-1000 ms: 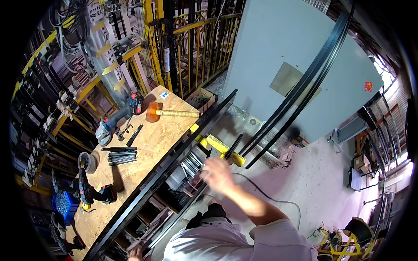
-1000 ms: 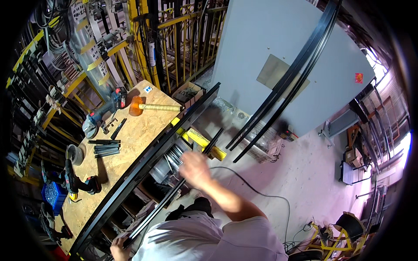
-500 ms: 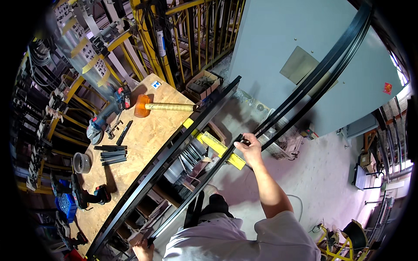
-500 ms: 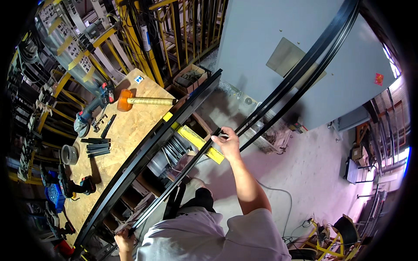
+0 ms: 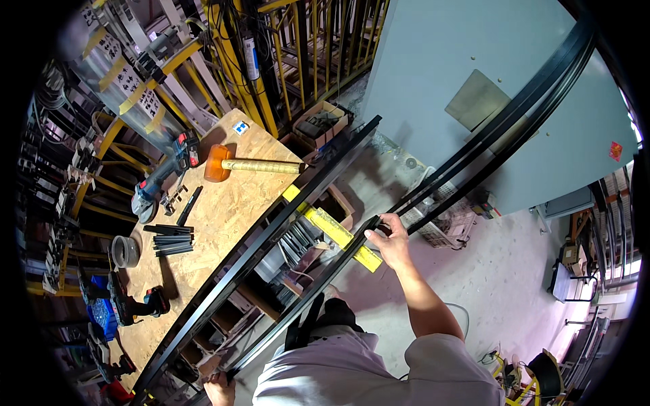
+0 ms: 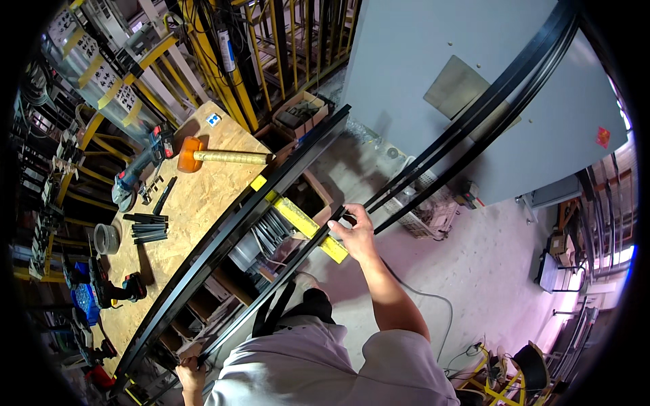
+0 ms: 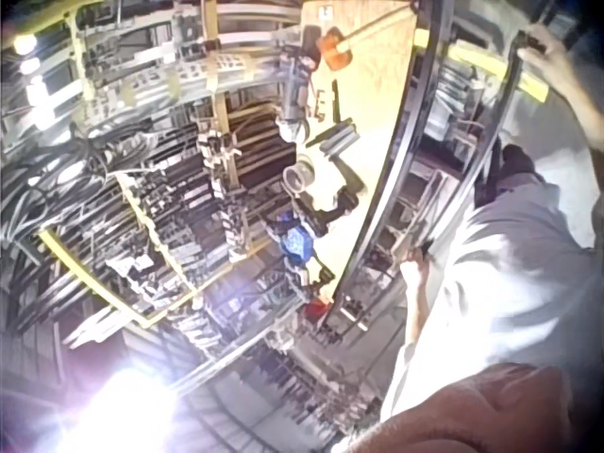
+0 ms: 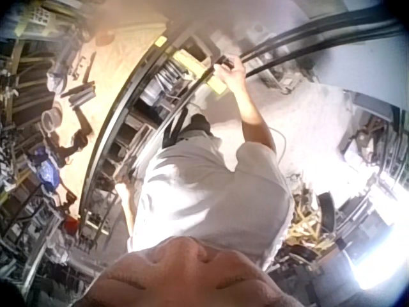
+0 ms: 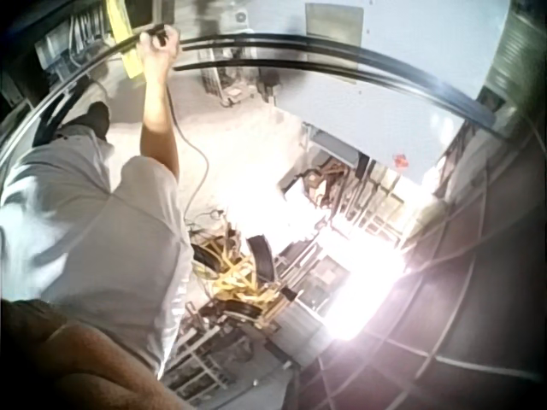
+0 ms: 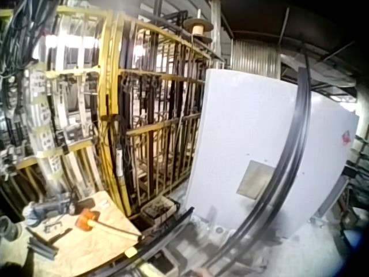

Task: The person assembles long metal frames by drilling screws through brackets into the frame sections using a power drill. They move the metal pieces across a workbench, align brackets, and pick up screws from a bin to secure the parts.

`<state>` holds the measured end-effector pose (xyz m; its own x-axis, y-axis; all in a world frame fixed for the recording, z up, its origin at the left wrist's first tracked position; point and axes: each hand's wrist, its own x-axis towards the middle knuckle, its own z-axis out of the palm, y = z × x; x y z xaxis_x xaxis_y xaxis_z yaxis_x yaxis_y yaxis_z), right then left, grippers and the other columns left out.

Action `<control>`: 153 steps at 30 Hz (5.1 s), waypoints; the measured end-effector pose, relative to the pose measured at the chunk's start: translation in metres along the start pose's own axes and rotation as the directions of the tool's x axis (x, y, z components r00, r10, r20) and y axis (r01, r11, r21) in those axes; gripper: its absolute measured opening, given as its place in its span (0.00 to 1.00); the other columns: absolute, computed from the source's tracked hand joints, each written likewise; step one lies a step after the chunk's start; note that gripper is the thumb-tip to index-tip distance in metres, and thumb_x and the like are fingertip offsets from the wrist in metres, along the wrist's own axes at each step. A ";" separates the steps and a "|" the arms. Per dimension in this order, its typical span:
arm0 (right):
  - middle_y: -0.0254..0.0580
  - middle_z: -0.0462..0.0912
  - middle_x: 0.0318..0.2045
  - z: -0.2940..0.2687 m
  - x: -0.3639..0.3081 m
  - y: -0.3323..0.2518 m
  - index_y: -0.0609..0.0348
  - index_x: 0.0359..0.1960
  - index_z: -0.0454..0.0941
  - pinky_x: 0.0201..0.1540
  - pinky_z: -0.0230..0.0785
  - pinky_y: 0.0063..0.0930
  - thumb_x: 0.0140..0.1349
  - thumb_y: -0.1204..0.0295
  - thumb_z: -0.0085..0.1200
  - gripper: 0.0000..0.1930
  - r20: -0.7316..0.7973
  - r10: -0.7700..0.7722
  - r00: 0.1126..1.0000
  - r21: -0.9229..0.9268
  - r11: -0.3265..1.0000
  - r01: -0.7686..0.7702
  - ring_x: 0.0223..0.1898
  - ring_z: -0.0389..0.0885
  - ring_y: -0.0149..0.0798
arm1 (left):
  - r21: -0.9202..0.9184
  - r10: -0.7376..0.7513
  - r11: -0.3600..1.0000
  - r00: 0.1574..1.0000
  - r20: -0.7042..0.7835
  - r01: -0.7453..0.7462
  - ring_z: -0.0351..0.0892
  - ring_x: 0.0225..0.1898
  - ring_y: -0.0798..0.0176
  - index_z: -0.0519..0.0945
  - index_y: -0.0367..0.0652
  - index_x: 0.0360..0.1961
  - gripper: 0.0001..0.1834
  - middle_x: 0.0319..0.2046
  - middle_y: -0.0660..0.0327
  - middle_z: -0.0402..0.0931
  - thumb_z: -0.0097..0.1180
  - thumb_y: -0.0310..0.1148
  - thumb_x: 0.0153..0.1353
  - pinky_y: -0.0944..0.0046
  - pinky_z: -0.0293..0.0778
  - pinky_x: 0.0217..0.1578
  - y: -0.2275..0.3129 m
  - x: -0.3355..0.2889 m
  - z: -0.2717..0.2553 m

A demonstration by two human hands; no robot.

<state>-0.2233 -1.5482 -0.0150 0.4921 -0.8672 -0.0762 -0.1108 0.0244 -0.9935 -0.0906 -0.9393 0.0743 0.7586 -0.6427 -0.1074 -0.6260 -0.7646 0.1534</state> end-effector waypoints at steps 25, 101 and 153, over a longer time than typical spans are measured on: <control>0.39 0.79 0.47 -0.002 0.001 -0.032 0.64 0.53 0.74 0.55 0.72 0.31 0.59 0.80 0.64 0.20 0.098 -0.119 0.988 -0.089 0.988 0.128 0.46 0.78 0.34 | 0.082 -0.032 0.997 0.977 0.212 0.014 0.85 0.33 0.46 0.81 0.41 0.29 0.10 0.31 0.53 0.83 0.65 0.36 0.51 0.50 0.81 0.34 -0.013 0.000 -0.008; 0.51 0.86 0.43 0.072 -0.383 -0.184 0.66 0.55 0.77 0.46 0.80 0.37 0.54 0.78 0.67 0.25 0.638 -0.351 0.686 0.073 0.914 0.399 0.38 0.87 0.43 | -0.545 0.035 -0.809 0.943 0.330 0.221 0.76 0.30 0.65 0.80 0.31 0.34 0.10 0.30 0.55 0.78 0.51 0.27 0.71 0.67 0.73 0.33 0.122 -0.021 -0.093; 0.46 0.89 0.40 -0.177 -0.015 -0.108 0.73 0.68 0.65 0.39 0.80 0.26 0.54 0.77 0.69 0.39 0.254 -0.101 0.962 -0.148 0.979 0.142 0.36 0.89 0.36 | -0.275 0.307 0.918 0.951 0.033 -0.287 0.83 0.33 0.47 0.79 0.36 0.39 0.15 0.31 0.51 0.81 0.68 0.35 0.58 0.51 0.78 0.33 0.446 0.333 0.054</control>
<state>-0.3716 -1.6260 0.1080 0.7042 -0.7100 0.0053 -0.1668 -0.1727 -0.9708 -0.1269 -1.4968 0.0542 0.5232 -0.8478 -0.0872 -0.7424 -0.5036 0.4419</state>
